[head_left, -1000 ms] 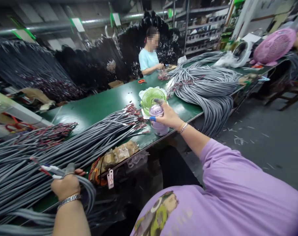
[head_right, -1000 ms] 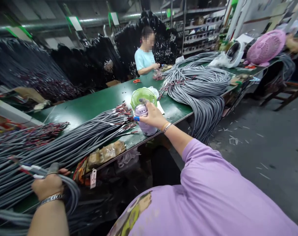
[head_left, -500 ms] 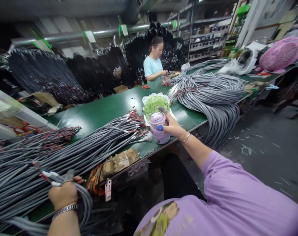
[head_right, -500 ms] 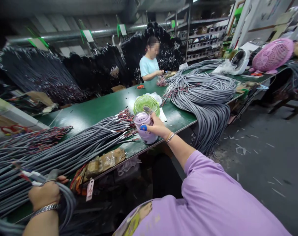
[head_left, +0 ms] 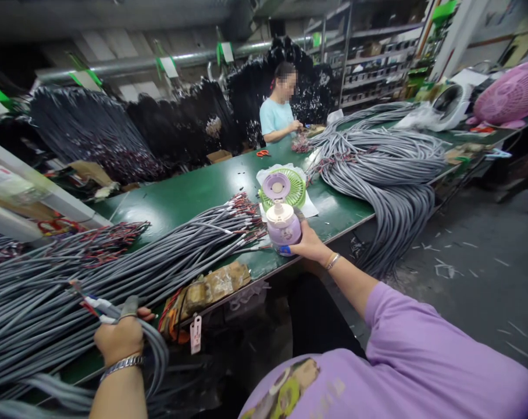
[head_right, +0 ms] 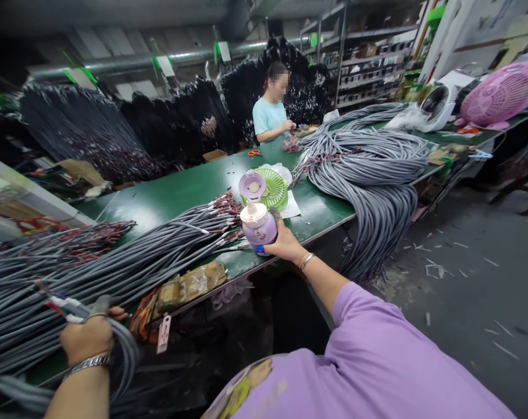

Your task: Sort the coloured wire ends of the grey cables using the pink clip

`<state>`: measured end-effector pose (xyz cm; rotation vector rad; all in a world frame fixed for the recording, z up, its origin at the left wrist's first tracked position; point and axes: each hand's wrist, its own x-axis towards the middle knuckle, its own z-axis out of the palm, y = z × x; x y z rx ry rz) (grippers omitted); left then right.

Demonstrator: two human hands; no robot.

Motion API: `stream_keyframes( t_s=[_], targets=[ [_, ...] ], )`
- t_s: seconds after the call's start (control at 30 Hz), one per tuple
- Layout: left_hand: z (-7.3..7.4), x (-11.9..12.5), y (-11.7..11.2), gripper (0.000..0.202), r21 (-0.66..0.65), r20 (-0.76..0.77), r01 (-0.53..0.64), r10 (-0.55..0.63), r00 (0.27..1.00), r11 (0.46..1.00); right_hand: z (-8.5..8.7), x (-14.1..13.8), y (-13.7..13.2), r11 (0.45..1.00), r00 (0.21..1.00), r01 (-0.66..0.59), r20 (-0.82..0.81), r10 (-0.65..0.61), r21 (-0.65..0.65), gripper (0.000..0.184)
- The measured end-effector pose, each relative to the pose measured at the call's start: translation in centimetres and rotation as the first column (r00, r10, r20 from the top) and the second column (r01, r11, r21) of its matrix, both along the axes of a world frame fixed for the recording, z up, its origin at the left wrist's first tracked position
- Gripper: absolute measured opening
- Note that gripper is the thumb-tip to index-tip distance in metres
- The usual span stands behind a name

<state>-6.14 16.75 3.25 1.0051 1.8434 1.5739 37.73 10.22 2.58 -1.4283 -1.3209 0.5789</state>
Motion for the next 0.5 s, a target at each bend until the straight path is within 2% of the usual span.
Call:
stream_keyframes(
  t_s=[0.13,0.3,0.4,0.5],
  targets=[
    [0.4,0.4,-0.1,0.018,0.007,-0.016,0.004,-0.004,1.000,1.000,-0.3,-1.1,-0.9,0.993,1.000,0.005,-0.011,-0.004,0.119,0.113],
    [0.9,0.8,-0.2,0.026,-0.015,-0.057,-0.016,0.015,0.998,1.000,-0.2,-4.0,-4.7,0.952,0.992,-0.127,0.022,0.126,0.279,0.121],
    [0.5,0.6,-0.1,0.026,0.006,-0.054,-0.007,0.008,0.999,1.000,-0.2,-6.5,-7.3,0.911,0.957,-0.286,0.035,0.289,0.296,0.125],
    [0.2,0.5,-0.1,0.027,0.019,-0.045,0.021,-0.020,0.999,1.000,-0.1,-8.9,-9.3,0.810,0.833,-0.545,0.031,0.553,0.217,0.119]
  ],
)
